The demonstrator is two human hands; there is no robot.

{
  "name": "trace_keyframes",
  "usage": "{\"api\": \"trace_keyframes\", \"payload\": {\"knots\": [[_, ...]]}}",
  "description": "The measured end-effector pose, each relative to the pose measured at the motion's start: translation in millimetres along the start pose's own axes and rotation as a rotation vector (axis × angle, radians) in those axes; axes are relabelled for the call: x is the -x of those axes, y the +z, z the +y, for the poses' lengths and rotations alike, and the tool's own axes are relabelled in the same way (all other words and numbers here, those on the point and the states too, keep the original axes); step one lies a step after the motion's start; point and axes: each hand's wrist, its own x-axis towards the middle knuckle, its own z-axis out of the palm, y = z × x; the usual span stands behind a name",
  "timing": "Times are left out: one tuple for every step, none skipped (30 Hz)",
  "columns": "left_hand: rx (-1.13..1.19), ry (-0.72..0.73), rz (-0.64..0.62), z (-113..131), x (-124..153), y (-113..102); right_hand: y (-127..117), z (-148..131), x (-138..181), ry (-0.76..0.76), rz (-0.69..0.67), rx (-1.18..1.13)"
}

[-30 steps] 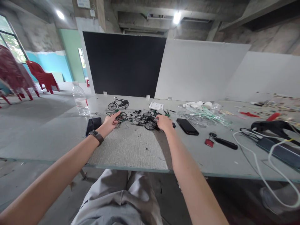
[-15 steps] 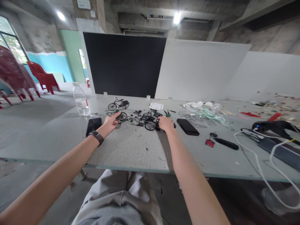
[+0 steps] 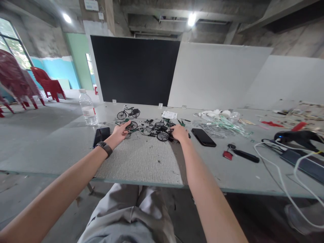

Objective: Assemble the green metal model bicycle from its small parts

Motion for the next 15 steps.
{"api": "trace_keyframes", "payload": {"knots": [[-0.001,-0.001,0.002,0.2,0.2,0.0,-2.9,0.0,1.3,0.012,0.001,-0.007],[-0.002,-0.002,0.004,0.5,0.4,0.0,-5.4,0.0,2.3,0.024,0.004,-0.012],[-0.004,-0.003,0.005,0.8,0.7,-0.1,-7.3,0.0,3.0,0.035,0.008,-0.017],[-0.007,-0.005,0.005,1.2,1.0,-0.3,-8.6,0.0,3.5,0.043,0.014,-0.019],[-0.011,-0.009,0.005,1.6,1.4,-0.4,-9.2,0.0,3.7,0.049,0.021,-0.021],[-0.016,-0.014,0.004,2.0,1.9,-0.6,-9.2,-0.1,3.8,0.053,0.028,-0.021],[-0.02,-0.019,0.003,2.4,2.4,-0.6,-8.7,-0.3,3.7,0.056,0.035,-0.021],[-0.024,-0.022,0.002,2.8,3.0,-0.5,-7.8,-0.7,3.6,0.058,0.043,-0.019],[-0.026,-0.024,0.001,3.1,3.6,-0.3,-6.5,-1.3,3.6,0.06,0.051,-0.017],[-0.027,-0.022,0.0,3.3,4.1,0.0,-5.1,-2.2,3.7,0.06,0.058,-0.016],[-0.026,-0.019,0.001,3.4,4.5,0.4,-3.5,-3.2,3.9,0.057,0.069,-0.012],[-0.025,-0.015,0.001,3.3,4.7,0.8,-2.0,-4.4,4.2,0.051,0.083,-0.005],[-0.025,-0.011,0.002,3.1,4.6,1.1,-0.5,-5.7,4.5,0.042,0.099,0.005],[-0.024,-0.006,0.002,2.7,4.4,1.4,1.0,-7.0,4.6,0.034,0.117,0.015],[-0.024,-0.002,0.001,2.3,3.9,1.7,2.4,-8.1,4.4,0.029,0.137,0.026]]}}
